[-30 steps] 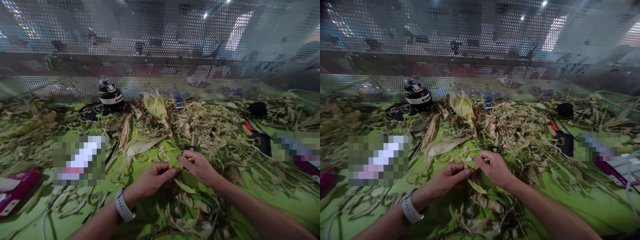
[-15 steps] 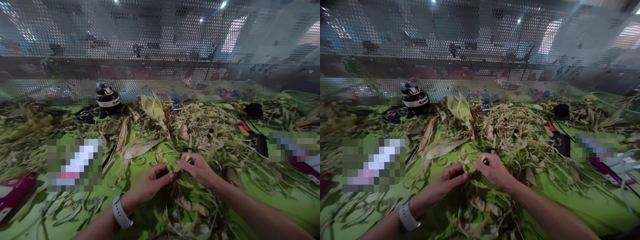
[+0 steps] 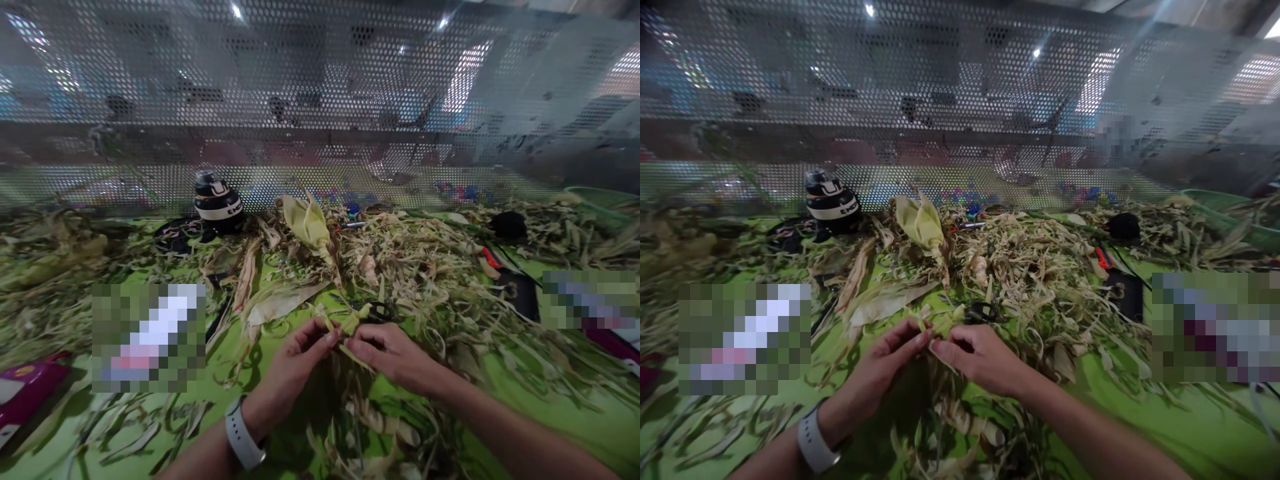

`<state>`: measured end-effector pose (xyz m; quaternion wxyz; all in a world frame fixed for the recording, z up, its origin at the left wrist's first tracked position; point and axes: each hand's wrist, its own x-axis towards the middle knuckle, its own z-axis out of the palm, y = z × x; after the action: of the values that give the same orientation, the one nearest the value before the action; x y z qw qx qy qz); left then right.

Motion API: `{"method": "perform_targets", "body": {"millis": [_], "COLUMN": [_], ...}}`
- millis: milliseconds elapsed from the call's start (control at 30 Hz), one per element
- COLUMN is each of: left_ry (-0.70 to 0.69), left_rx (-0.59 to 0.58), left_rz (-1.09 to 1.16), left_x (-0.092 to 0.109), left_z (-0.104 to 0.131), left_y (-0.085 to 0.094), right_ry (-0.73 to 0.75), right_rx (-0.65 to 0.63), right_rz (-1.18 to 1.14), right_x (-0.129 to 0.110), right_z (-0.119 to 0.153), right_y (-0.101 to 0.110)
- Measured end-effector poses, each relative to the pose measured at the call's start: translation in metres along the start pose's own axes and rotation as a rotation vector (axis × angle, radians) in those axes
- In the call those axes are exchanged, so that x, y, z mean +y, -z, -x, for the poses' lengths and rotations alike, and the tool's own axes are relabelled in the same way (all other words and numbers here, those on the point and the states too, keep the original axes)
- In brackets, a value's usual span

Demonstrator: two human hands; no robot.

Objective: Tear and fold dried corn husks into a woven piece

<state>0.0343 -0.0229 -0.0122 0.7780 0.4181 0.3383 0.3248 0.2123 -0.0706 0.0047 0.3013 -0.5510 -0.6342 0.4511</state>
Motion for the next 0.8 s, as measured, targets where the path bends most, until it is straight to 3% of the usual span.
{"method": "perform_targets", "body": {"millis": [67, 167, 367, 500, 633, 800], "left_ry": [-0.027, -0.018, -0.11, -0.053, 0.127, 0.113], "left_rx": [-0.006, -0.018, 0.161, 0.198, 0.097, 0.009], "left_rz": [-0.043, -0.08, -0.121, -0.039, 0.113, 0.124], "left_x": [0.001, 0.002, 0.001, 0.005, 0.007, 0.001], "left_z": [-0.001, -0.001, -0.002, 0.001, 0.003, 0.002], "left_y": [0.0, 0.0, -0.006, -0.008, -0.007, -0.002], "right_ry": [-0.011, -0.021, 0.051, -0.013, -0.06, -0.051], "right_rx": [-0.061, -0.05, -0.047, -0.017, 0.052, 0.058], "right_rz": [-0.02, -0.023, 0.061, -0.056, -0.153, -0.204], "right_x": [0.0, -0.002, -0.006, -0.003, -0.001, 0.001], "right_z": [0.001, 0.002, 0.005, 0.001, -0.006, -0.008], "right_y": [-0.002, -0.005, -0.011, -0.003, 0.011, 0.017]}}
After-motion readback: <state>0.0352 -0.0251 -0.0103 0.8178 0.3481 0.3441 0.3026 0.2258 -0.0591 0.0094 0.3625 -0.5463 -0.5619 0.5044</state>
